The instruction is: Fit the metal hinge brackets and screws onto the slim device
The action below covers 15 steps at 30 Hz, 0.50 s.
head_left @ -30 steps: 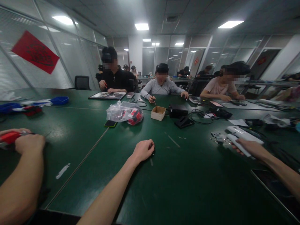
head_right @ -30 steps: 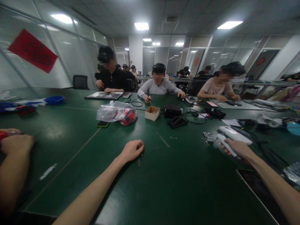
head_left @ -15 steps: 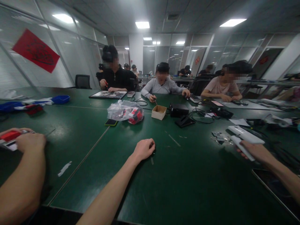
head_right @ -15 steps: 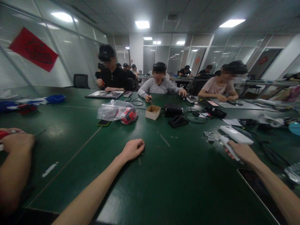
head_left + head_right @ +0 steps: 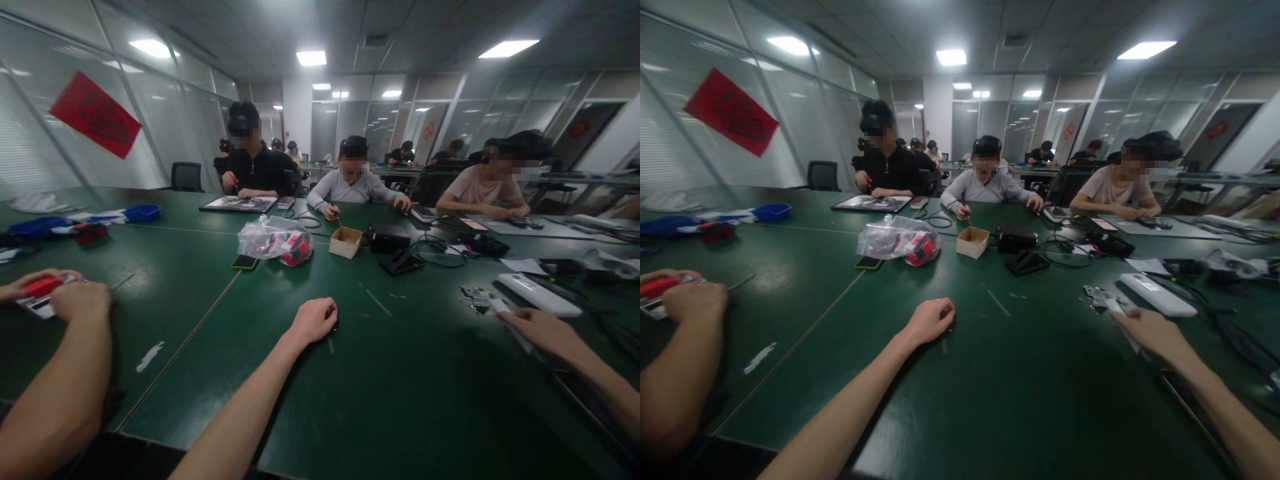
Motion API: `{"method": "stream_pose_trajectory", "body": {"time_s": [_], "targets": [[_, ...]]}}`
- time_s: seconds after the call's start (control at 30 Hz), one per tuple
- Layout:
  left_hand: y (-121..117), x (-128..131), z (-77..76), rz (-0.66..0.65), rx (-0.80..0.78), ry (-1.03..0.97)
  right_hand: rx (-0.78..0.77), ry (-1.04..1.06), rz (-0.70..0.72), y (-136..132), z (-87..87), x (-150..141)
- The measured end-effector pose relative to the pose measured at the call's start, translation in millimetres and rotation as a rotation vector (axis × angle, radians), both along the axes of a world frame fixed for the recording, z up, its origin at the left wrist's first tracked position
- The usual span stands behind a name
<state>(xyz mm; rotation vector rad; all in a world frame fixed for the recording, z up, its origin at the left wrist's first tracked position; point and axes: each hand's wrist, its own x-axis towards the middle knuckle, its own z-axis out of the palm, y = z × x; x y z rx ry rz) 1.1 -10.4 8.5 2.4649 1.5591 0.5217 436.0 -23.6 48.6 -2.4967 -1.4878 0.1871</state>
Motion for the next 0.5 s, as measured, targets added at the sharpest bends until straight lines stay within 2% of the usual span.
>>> {"method": "stream_pose_trajectory", "body": {"time_s": [0.1,0.2,0.27,0.37,0.5], "targets": [[0.0,0.3,-0.3,0.002,0.004,-0.009,-0.176,0.071,0.197,-8.0,0.9,-41.3],[-1.5,0.8,1.4,-0.012,0.017,-0.027,-0.215,0.127,0.368,-19.6,-1.5,-101.3],[-3.9,1.5,4.1,-0.025,0.019,-0.027,-0.219,0.192,0.418,-25.3,-4.2,-143.8],[-8.6,3.6,8.5,-0.044,0.016,-0.019,-0.135,0.239,0.475,-27.8,-8.8,-198.2],[-13.1,8.3,8.3,-0.085,0.042,-0.040,-0.060,0.266,0.570,-25.4,-15.8,-239.7]]}}
